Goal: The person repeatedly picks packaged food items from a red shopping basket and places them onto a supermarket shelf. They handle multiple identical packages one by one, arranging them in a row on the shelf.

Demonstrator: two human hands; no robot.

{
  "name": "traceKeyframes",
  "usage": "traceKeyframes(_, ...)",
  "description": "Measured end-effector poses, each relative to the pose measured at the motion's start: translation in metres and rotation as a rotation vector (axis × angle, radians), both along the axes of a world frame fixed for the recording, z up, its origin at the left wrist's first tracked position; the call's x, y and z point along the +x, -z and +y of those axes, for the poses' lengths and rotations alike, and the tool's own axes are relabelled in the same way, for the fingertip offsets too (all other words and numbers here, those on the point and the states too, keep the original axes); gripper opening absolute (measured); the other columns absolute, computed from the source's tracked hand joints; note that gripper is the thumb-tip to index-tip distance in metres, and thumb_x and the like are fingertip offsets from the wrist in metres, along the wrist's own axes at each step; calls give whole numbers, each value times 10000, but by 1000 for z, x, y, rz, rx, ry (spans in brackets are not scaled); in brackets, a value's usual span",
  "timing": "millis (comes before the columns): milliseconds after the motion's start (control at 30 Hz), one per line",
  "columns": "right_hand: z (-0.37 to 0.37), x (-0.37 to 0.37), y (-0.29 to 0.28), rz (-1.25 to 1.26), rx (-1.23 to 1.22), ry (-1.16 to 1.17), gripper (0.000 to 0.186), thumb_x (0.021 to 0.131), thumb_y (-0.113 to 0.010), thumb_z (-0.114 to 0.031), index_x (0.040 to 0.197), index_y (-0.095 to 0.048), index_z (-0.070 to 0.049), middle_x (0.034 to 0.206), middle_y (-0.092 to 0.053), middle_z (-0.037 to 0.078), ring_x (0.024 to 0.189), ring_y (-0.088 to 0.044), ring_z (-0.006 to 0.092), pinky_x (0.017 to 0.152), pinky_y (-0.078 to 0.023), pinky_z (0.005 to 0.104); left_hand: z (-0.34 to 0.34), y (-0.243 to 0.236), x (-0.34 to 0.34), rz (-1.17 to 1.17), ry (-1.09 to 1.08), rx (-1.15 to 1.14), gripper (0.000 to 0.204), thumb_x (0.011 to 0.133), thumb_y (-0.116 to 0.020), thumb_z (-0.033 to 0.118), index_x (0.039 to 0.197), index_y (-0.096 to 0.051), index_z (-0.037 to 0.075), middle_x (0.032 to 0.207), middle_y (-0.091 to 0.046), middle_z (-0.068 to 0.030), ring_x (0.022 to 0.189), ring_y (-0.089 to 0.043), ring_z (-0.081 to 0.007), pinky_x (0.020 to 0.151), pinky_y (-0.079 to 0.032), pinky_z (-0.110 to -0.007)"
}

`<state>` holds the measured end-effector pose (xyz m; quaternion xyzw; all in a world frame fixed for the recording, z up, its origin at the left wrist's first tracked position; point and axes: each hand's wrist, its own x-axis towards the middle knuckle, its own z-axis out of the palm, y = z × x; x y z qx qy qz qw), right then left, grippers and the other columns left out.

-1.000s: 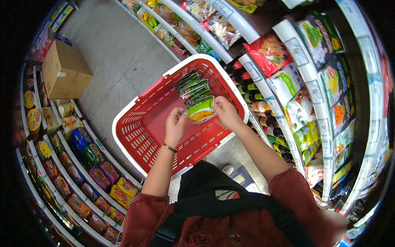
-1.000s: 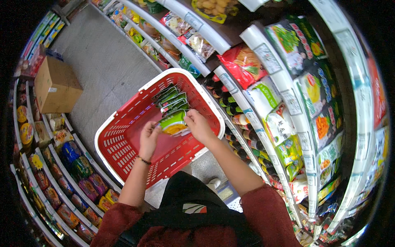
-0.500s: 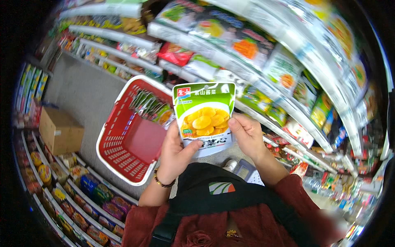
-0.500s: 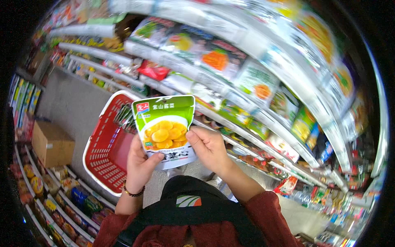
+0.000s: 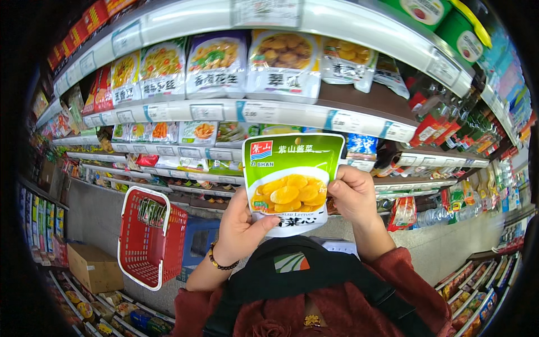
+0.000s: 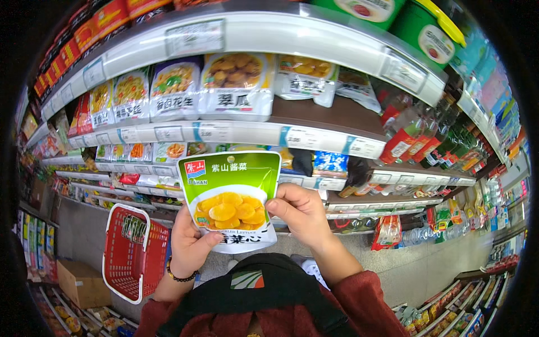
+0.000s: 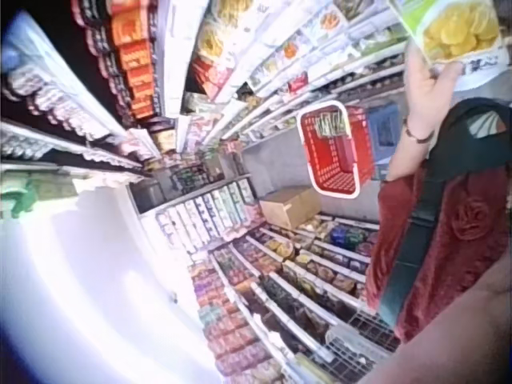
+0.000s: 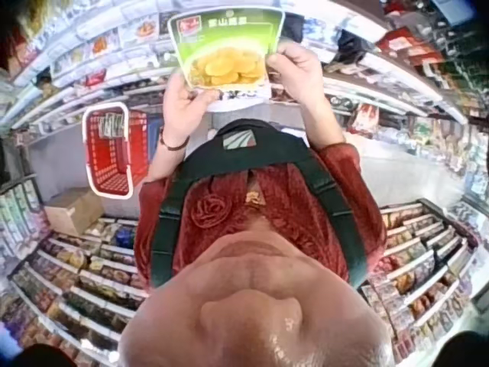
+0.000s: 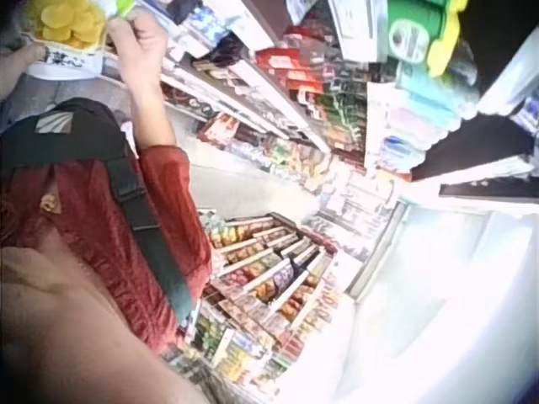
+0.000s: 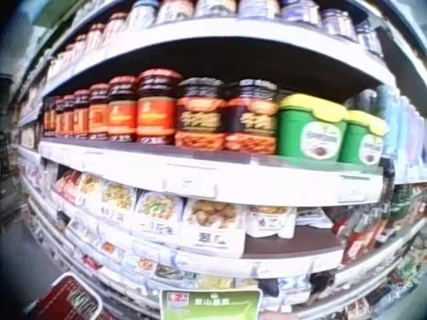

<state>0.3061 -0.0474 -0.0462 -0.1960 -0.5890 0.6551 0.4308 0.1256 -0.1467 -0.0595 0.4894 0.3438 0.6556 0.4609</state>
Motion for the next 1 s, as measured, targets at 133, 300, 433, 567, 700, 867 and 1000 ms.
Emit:
traceKeyframes(133, 4, 31, -25, -177, 310, 402, 132, 809, -535, -85, 713, -541, 6, 620, -485, -21, 572, -419, 38, 509, -355, 185, 30, -16, 25, 64, 35, 23, 556, 719, -547, -95, 1213, -301, -38, 1147, -450, -101, 1051, -446, -152, 887, -363, -277)
traceKeyframes(300, 59, 44, -52, -319, 374, 708, 169, 804, -536, -122, 705, -532, 15, 573, -439, -33, 545, -367, 35, 478, -325, 197, 95, -50, 51, 103, -61, 16, 551, 708, -517, -98, 1212, -301, -42, 1074, -511, -104, 949, -520, -162, 794, -432, -258)
traceKeyframes(433, 126, 38, -70, -130, 370, 715, 151, 800, -485, -84, 759, -545, 49, 637, -514, 33, 579, -407, 76, 536, -361, 231, 145, -81, 66, 359, -244, 205, 588, 716, -528, -65, 1242, -272, -10, 1065, -517, -139, 934, -528, -163, 781, -422, -253)
traceKeyframes(567, 178, 35, -73, -177, 247, 623, 201, 788, -463, 12, 979, -499, 64, 954, -540, 127, 809, -501, 160, 742, -383, 266, 174, -90, 77, 835, -639, 437, 491, 682, -490, -71, 1159, -413, 16, 1044, -481, -250, 994, -475, -353, 825, -394, -354)
traceKeyframes(700, 191, 12, -74, 19, 403, 738, 247, 769, -484, 13, 1014, -504, 38, 986, -555, 108, 856, -508, 211, 797, -370, 294, 184, -83, 83, 1031, -865, 486, 379, 685, -466, -57, 1061, -493, -21, 1112, -400, -264, 1027, -419, -395, 847, -383, -385)
traceKeyframes(867, 204, 9, -65, -230, 481, 878, 257, 763, -490, -21, 1008, -505, 54, 966, -566, 130, 846, -515, 207, 770, -378, 285, 180, -67, 95, 1242, -889, 549, 345, 707, -516, 54, 1027, -492, -72, 1136, -395, -229, 1060, -389, -356, 884, -339, -407)
traceKeyframes(1000, 205, 13, -64, -422, 580, 927, 253, 753, -526, -91, 966, -529, 44, 899, -583, 149, 771, -534, 224, 704, -403, 303, 176, -55, 102, 1335, -744, 459, 450, 684, -629, 249, 1022, -522, -28, 1129, -426, -220, 1059, -409, -329, 886, -337, -407)
